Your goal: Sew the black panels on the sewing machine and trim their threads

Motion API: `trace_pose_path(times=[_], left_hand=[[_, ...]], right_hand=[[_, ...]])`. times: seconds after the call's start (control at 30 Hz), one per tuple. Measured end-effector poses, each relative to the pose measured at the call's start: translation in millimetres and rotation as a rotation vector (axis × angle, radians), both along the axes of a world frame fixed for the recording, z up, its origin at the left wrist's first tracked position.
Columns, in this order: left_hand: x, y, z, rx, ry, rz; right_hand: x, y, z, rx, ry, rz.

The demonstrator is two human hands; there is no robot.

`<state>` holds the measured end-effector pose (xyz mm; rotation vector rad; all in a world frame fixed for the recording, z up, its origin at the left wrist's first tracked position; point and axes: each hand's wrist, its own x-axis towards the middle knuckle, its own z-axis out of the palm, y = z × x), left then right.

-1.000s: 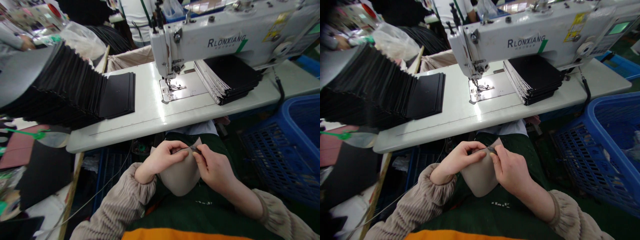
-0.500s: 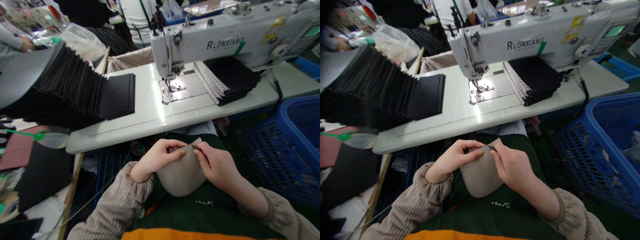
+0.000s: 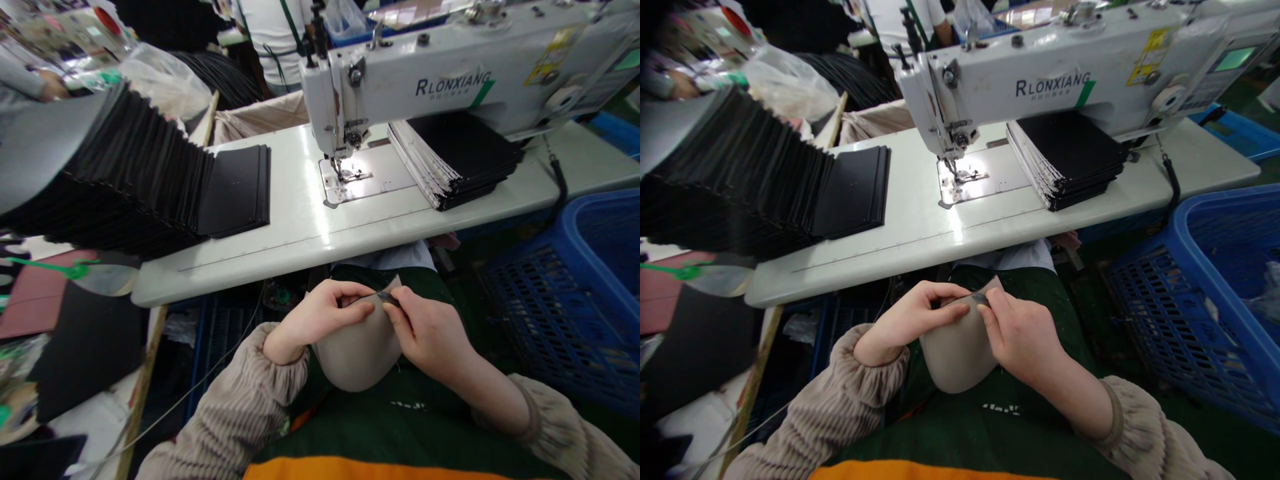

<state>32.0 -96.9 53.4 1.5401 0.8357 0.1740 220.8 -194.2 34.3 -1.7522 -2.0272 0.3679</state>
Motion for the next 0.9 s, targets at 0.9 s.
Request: trace_pose_path(times=[0.9], left_hand=[[-1.6, -9.7, -1.5, 0.071, -0.049, 0.096]], right_hand=[[9.2, -5.0, -2.6, -0.064, 0.048, -0.028]])
